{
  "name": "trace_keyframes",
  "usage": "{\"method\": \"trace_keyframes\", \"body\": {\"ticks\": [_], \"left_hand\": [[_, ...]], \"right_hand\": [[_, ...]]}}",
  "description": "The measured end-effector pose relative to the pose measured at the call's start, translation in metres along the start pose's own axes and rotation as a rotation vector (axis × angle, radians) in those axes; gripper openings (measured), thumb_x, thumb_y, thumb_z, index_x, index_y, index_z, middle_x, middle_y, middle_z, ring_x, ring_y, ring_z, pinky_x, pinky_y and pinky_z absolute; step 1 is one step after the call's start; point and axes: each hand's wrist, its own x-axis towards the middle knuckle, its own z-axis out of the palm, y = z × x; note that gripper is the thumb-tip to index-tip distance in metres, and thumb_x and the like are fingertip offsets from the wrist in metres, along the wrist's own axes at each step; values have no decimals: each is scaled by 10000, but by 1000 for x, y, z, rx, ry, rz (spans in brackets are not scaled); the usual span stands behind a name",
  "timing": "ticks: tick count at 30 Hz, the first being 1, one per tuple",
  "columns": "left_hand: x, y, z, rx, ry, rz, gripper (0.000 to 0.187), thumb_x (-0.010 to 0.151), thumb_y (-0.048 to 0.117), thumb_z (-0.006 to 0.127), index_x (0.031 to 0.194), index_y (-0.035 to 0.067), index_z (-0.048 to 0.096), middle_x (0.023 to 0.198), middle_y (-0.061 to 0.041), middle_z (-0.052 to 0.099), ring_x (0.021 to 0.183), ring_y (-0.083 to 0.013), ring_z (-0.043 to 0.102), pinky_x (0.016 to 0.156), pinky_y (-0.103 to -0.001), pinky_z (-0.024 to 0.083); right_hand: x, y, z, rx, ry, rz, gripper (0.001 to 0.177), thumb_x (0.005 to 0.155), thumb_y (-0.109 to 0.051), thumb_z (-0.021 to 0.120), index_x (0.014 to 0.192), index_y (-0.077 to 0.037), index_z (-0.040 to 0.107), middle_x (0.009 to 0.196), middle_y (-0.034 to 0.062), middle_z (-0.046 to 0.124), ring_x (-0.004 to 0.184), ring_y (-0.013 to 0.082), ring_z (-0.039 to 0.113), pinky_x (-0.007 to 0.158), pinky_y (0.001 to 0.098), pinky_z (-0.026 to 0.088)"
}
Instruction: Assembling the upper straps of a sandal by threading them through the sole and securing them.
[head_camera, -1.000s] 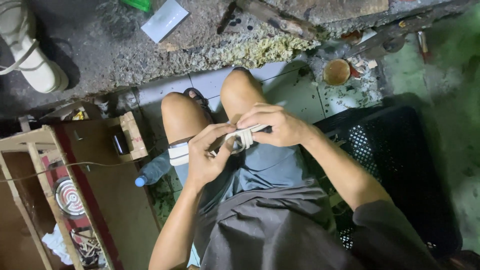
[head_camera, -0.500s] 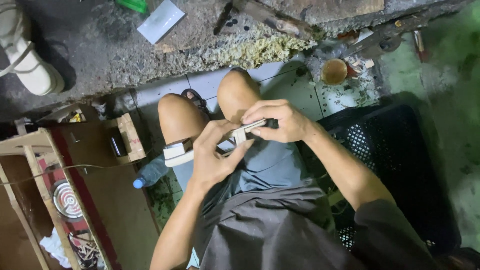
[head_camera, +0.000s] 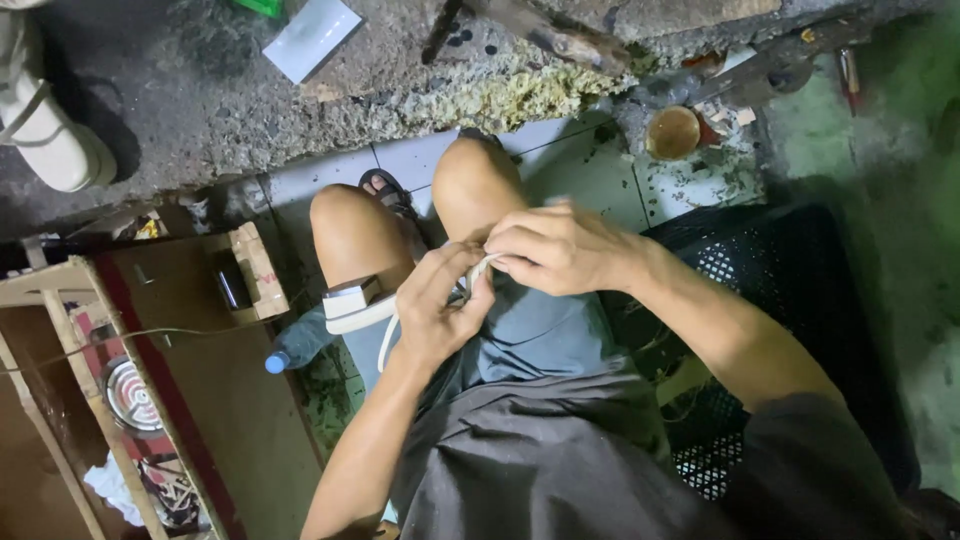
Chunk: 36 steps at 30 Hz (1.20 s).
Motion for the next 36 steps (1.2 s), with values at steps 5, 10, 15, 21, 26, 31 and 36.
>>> {"method": "trace_keyframes", "body": {"ticks": [5,10,15,21,26,31,36], "left_hand": [[-10,-10,3,67,48,95,112,811,-21,749,923,-17,748,924,-168,737,765,-336,729,677,-401,608],[5,-9,-7,-54,-9,59,147,803,5,763,945,-16,729,892,-171,727,757,-367,730,660,-417,592],[10,-1,-7,-19,-99,2,251,779,54,817,994,1,699,900,-160,709,788,-391,709,702,-462,592],[10,4,-10,-52,-81,-127,209,796,67,840,915,16,676,819,-153,701,713,-390,695,607,-437,552],[7,51,-14,-273,-23,-359,255,766,18,858,930,23,663,850,-127,714,732,-210,669,642,-327,534],[-33,39,-17,-673,75,-620,311,824,-93,765,1031,0,551,980,-120,681,874,-129,623,759,-315,582],[-46,12,-43,-427,-51,-498,336,730,-71,860,973,-23,634,905,-166,718,781,-130,648,655,-299,582]], "right_hand": [[-6,2,12,-175,6,-39,46,963,-56,579,952,-74,620,776,26,564,530,206,585,459,309,505],[-12,8,17,147,143,83,199,906,-98,754,1081,-42,677,927,103,675,749,281,712,619,349,566],[-34,23,52,117,355,112,138,894,-115,769,1021,-67,746,917,62,715,724,232,705,622,321,562],[-50,31,63,237,431,148,147,903,-101,763,1019,-15,734,937,134,719,740,279,703,620,352,550],[-5,-39,-10,167,203,126,112,879,-112,775,968,-57,733,877,80,697,681,223,685,598,309,552],[30,-64,-35,157,-45,104,260,863,-161,801,1041,-25,669,889,121,657,730,299,705,637,380,583],[27,-59,-7,155,-82,152,431,864,-239,798,1199,-20,641,949,158,672,809,344,723,678,397,587]]}}
